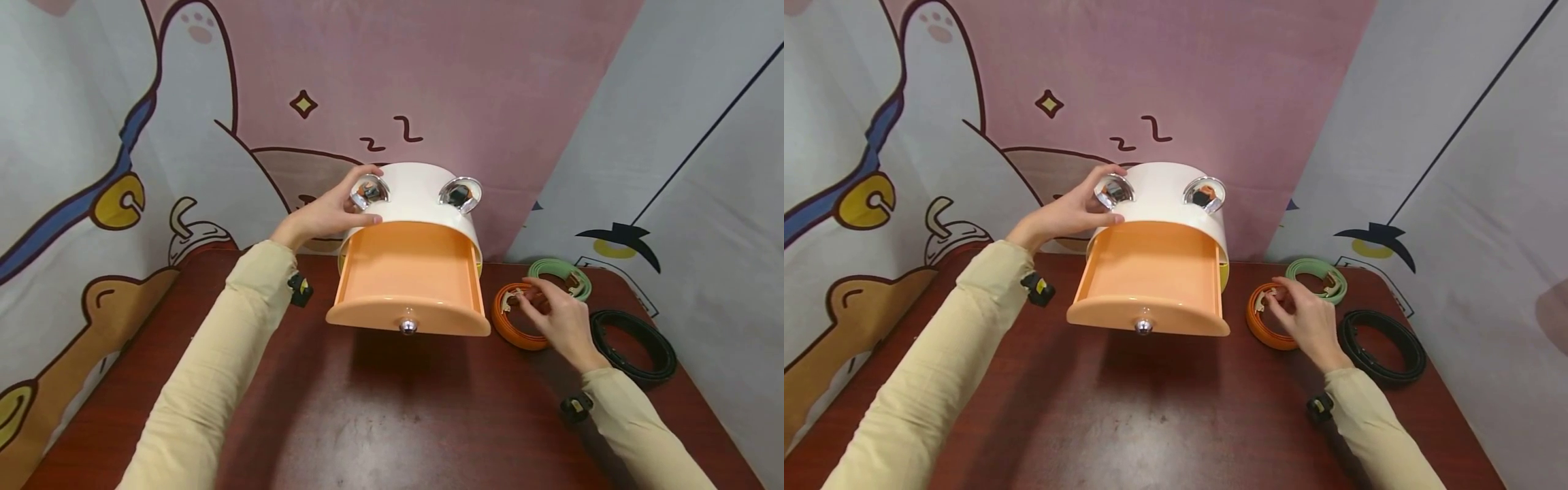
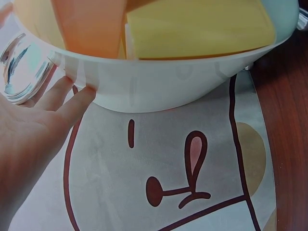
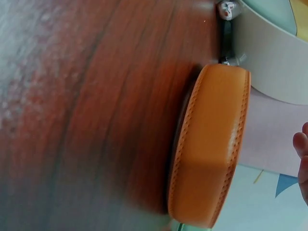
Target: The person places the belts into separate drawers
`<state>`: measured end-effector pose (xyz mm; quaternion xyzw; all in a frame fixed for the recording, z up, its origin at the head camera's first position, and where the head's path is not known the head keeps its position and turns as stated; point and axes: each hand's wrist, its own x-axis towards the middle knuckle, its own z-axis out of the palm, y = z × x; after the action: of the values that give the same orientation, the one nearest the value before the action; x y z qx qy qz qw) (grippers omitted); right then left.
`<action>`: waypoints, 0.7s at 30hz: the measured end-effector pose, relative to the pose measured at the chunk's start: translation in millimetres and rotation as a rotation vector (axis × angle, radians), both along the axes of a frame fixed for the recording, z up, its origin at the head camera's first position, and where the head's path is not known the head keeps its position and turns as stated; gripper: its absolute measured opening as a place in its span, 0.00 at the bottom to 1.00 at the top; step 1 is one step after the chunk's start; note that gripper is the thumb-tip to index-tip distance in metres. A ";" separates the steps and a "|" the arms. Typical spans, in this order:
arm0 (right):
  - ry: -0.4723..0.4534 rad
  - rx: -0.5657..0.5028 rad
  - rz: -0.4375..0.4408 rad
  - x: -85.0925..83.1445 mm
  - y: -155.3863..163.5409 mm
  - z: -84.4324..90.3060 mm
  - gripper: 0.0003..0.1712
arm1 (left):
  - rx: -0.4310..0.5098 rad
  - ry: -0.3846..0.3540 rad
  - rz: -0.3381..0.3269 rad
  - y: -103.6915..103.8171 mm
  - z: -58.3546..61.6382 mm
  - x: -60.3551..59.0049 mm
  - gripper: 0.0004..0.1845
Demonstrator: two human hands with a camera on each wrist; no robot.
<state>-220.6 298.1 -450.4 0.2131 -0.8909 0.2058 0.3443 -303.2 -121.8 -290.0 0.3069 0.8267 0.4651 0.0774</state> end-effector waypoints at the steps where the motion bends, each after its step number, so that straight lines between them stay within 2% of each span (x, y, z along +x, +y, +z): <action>1: -0.001 -0.001 -0.006 -0.1 0.7 -0.7 0.26 | 0.001 0.000 -0.001 -0.2 0.0 -0.1 0.39; 15: -0.033 -0.038 -0.086 -0.3 15.4 -6.0 0.23 | 0.006 0.003 -0.007 0.3 -0.2 0.2 0.40; 21: -0.103 -0.059 -0.135 0.5 22.4 -7.3 0.21 | 0.002 0.005 -0.005 -0.2 -0.3 -0.3 0.39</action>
<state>-220.1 320.5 -457.8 0.1314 -0.9133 0.2186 0.3174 -303.4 -122.1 -290.2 0.3102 0.8257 0.4650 0.0760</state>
